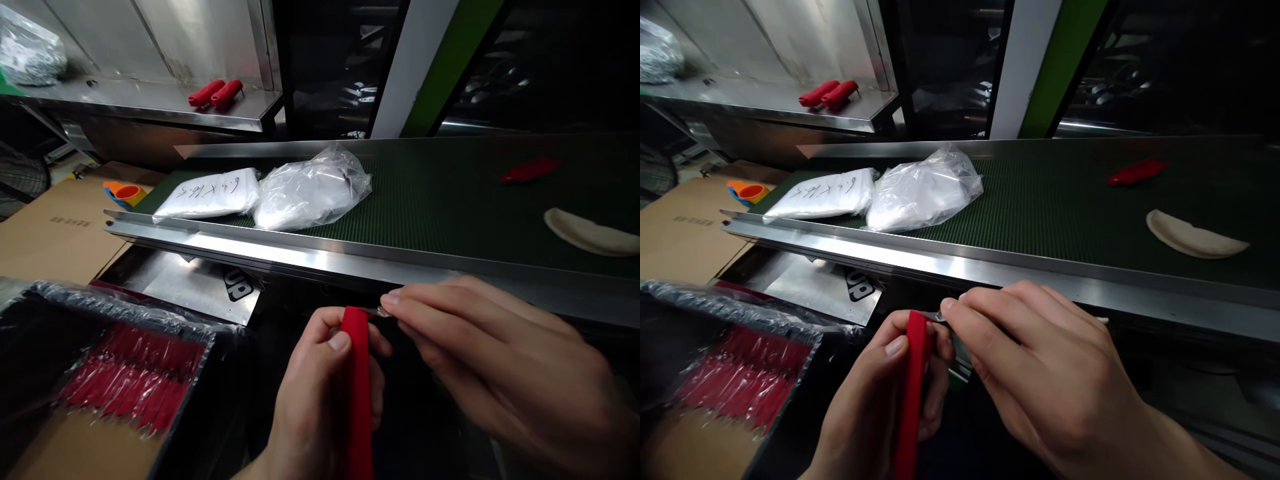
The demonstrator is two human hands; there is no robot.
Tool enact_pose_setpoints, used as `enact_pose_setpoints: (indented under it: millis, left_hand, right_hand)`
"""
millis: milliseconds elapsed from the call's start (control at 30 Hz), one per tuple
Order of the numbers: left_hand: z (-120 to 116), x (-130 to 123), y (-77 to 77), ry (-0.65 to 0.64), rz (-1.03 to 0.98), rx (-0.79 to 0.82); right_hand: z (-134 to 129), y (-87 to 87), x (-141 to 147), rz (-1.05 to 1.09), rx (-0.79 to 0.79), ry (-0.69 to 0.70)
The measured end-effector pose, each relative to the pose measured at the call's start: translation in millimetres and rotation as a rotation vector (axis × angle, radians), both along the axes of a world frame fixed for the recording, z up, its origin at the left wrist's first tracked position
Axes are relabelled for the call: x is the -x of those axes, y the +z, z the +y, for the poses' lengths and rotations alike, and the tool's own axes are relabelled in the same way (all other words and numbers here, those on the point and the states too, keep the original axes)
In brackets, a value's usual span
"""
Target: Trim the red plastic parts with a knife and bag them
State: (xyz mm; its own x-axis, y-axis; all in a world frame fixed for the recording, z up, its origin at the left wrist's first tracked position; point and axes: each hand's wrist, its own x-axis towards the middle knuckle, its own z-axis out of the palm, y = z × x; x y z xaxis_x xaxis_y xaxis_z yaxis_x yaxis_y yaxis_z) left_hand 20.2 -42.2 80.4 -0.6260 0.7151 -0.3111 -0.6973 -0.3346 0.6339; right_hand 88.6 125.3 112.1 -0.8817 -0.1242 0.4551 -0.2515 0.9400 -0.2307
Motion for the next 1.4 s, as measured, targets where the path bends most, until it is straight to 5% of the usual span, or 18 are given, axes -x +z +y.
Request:
enact_pose_setpoints:
  millis: [533, 1400]
  left_hand:
    - [-2, 2, 6.9, -0.025, -0.039, 0.163]
    - [8, 30, 9.8, 0.064, 0.027, 0.080]
  right_hand:
    - [-8, -5.1, -8, -0.004, 0.000, 0.069]
    - [-28, -16.1, -40, -0.001, 0.079, 0.100]
